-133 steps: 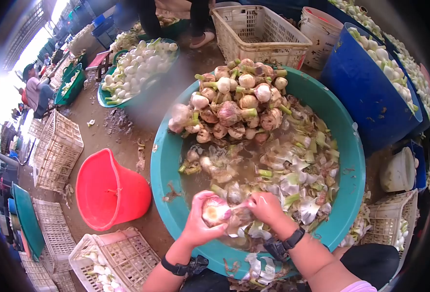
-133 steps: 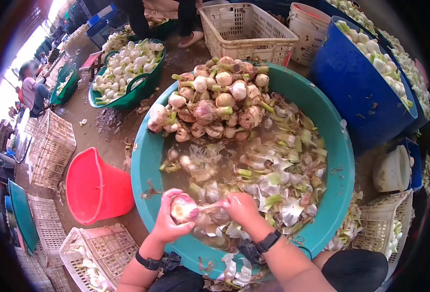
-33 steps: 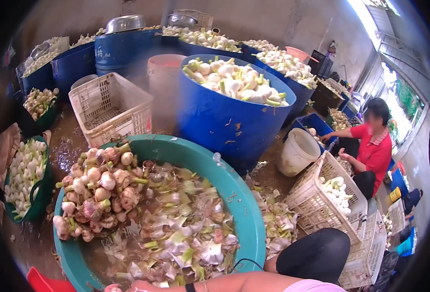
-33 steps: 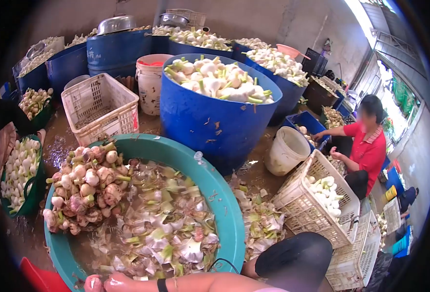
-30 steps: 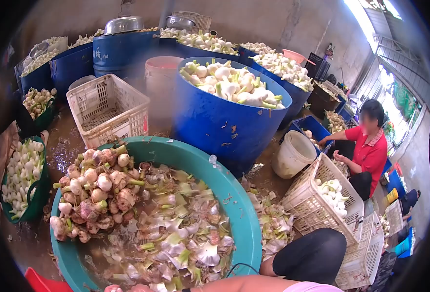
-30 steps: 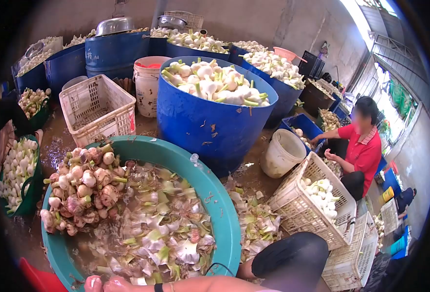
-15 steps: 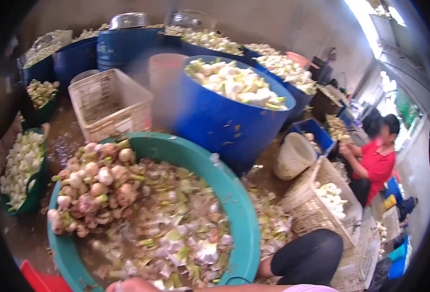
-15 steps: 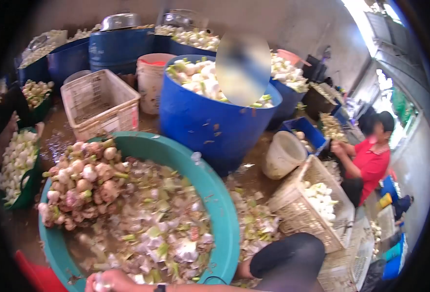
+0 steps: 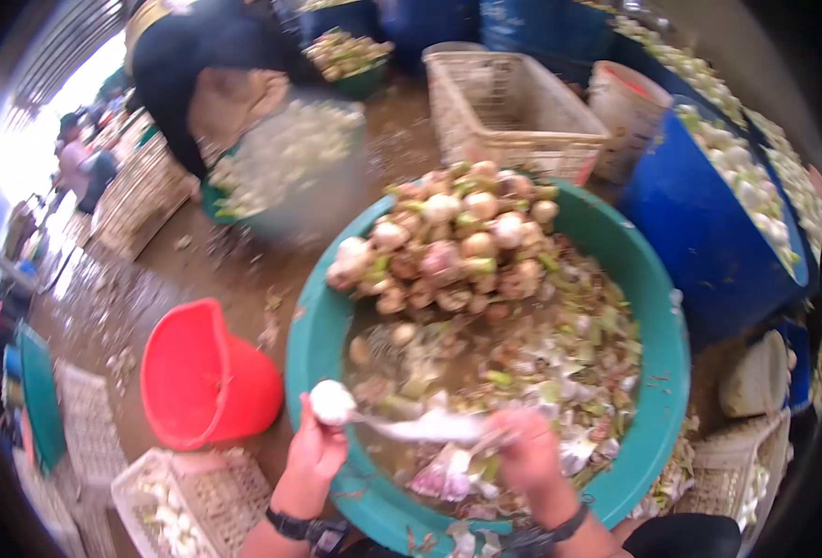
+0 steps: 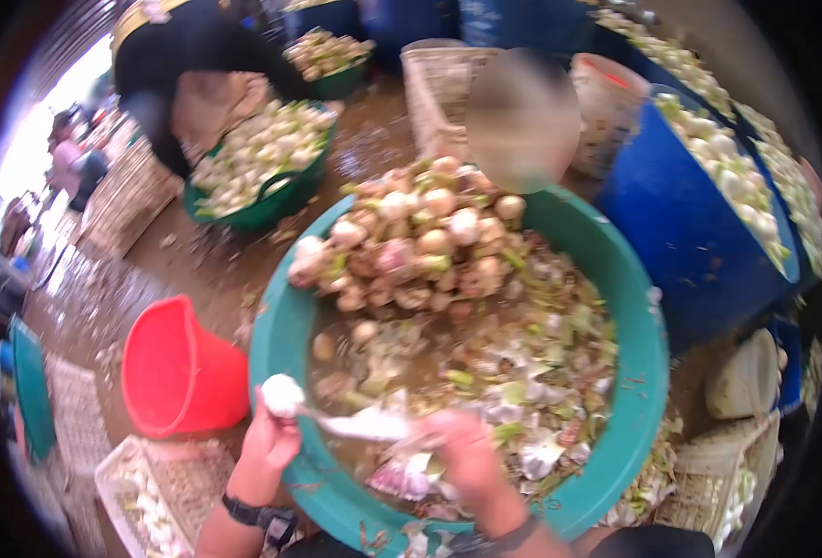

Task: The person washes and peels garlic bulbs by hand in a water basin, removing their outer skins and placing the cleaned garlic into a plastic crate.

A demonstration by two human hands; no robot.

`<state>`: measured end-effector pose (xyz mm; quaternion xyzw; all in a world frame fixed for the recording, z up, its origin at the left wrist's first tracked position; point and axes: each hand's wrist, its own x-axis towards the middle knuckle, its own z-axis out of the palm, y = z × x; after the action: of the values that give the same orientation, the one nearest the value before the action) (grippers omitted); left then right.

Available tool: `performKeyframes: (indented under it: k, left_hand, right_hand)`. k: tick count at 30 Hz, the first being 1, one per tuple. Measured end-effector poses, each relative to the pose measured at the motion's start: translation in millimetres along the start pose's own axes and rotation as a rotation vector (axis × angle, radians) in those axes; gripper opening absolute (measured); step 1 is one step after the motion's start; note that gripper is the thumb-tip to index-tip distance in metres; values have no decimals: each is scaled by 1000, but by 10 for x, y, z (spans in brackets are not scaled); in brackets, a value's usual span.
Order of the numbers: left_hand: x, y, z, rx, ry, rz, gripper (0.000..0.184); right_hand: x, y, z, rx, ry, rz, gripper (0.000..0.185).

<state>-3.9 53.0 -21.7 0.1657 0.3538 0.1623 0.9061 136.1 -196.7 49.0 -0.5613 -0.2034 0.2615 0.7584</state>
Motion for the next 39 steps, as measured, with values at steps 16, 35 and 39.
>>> performKeyframes:
  k: [16,35,39]
  left_hand:
    - [-107,-206,481,430,242,84,33]
    - [-144,-345,512,788,70,182,16]
    - [-155,-236,326,906,113,317,20]
  right_hand:
    - [197,1011,171,1141,-295,441,48]
    - [1760,1505,556,-1784,-396,-144,31]
    - [1772,1769,649,-1360,-409,144,29]
